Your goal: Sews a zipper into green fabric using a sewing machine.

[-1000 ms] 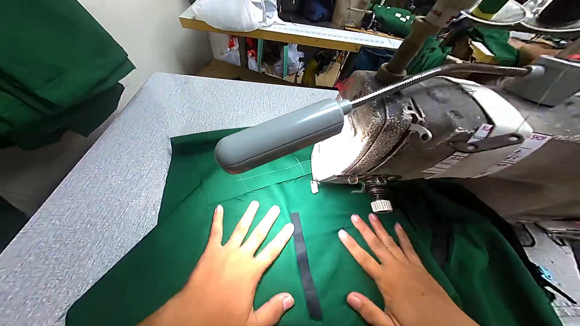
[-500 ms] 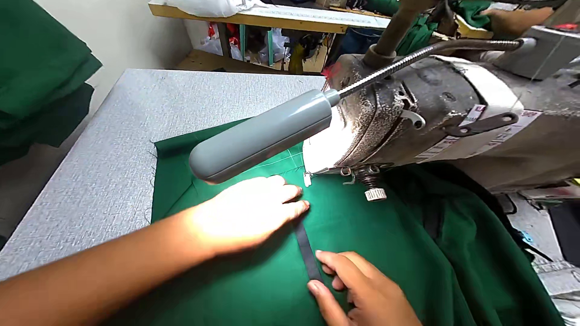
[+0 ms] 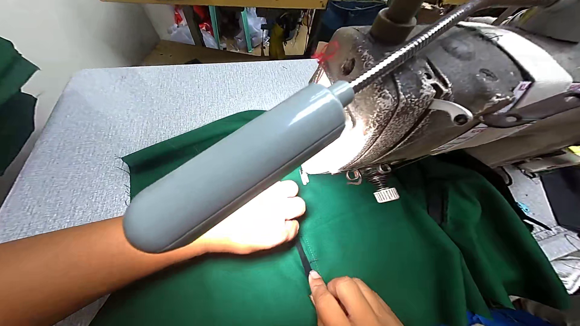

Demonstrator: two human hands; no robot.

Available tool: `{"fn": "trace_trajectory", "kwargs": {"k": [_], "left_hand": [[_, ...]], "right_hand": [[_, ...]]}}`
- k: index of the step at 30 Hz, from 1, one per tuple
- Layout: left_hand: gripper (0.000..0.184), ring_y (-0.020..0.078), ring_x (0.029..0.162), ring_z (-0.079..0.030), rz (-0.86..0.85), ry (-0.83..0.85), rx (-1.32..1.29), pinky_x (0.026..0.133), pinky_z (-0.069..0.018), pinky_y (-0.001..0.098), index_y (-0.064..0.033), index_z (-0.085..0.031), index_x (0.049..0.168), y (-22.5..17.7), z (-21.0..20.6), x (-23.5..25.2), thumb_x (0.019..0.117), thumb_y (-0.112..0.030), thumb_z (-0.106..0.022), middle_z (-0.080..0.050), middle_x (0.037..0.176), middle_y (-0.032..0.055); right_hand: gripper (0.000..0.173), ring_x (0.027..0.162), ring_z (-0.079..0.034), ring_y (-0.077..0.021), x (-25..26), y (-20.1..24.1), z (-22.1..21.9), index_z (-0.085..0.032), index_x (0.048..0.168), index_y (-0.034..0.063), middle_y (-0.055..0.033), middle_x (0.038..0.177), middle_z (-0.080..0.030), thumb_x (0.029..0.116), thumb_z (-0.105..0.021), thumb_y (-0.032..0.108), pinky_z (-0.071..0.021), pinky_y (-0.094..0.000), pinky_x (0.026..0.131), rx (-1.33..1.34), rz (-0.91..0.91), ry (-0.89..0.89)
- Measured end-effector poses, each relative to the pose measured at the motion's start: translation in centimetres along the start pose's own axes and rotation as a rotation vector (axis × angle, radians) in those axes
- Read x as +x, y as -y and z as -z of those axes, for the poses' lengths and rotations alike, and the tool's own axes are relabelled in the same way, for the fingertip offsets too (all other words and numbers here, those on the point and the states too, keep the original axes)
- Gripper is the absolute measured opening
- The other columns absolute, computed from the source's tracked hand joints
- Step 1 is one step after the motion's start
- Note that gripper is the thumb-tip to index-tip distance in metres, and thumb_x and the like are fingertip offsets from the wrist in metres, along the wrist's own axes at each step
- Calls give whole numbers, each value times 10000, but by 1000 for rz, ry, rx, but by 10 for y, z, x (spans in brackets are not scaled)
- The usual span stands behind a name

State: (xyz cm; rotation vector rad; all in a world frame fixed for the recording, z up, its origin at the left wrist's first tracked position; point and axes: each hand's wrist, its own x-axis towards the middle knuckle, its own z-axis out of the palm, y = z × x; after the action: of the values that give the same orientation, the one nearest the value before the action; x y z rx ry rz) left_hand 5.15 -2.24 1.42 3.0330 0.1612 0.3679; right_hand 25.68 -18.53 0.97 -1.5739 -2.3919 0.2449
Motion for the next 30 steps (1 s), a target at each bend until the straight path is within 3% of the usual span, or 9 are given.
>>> {"fn": "trace_trajectory", "kwargs": {"k": [4,6,7,10,12,15,20,23,30], "left_hand": [[262,216,819,-636,118,90,-22,661,-498,308,-26,-711,863,-12,4,1,965,-50,-471,-638,804,66],[288,196,831,-648,167,92,-38,712,-515,297,-52,-727,1119,-9,2,3,981,-82,-475,-652,822,40],[271,180,813,-657,221,94,-60,705,-526,293,-87,-714,1142,-8,3,7,1000,-105,-484,-646,792,22],[341,195,884,-660,438,200,-294,719,-498,353,-145,-745,1082,-7,13,25,1084,-259,-423,-673,817,44],[321,193,890,-652,331,183,-288,747,-494,343,-123,-745,995,0,8,27,1071,-223,-450,-666,807,38],[221,201,854,-656,109,95,-224,738,-507,319,-87,-730,852,11,-1,24,995,-110,-563,-659,792,46],[207,232,898,-653,110,136,-290,774,-510,345,-63,-734,836,14,2,24,969,-57,-577,-664,848,79],[208,217,878,-645,85,83,-229,746,-515,328,-83,-726,830,14,-1,22,959,-55,-564,-646,835,58],[218,185,918,-641,81,40,-248,820,-513,297,-91,-734,855,18,-7,16,976,-62,-555,-660,862,32]], "right_hand": [[261,772,-663,-283,8,-1,15,-769,1121,14,-153,886,-677,972,-614,163,-563,-358,659,140,-51,159],[249,782,-656,-249,17,-6,24,-786,1087,27,-154,919,-668,953,-596,118,-565,-342,670,289,-145,217],[236,740,-654,-213,21,-10,24,-778,1059,23,-145,914,-673,941,-584,86,-565,-322,641,341,-176,209],[167,655,-635,-146,27,-20,14,-717,1024,23,-112,858,-682,947,-593,105,-548,-267,603,363,-248,138],[165,676,-628,-124,28,-24,11,-700,979,36,-93,815,-676,968,-629,184,-522,-238,639,395,-307,131],[158,605,-593,-45,28,-27,0,-708,868,86,-14,719,-646,877,-717,244,-491,-167,564,320,-283,42],[239,664,-629,-118,30,-23,8,-699,940,39,-80,776,-672,946,-670,276,-507,-235,619,322,-323,126],[165,573,-592,-83,28,-21,-2,-709,876,62,-37,709,-642,870,-708,227,-496,-199,536,217,-261,22],[97,559,-570,-46,25,-21,-6,-701,850,78,-19,694,-630,873,-658,162,-481,-169,523,204,-258,-59]]}}
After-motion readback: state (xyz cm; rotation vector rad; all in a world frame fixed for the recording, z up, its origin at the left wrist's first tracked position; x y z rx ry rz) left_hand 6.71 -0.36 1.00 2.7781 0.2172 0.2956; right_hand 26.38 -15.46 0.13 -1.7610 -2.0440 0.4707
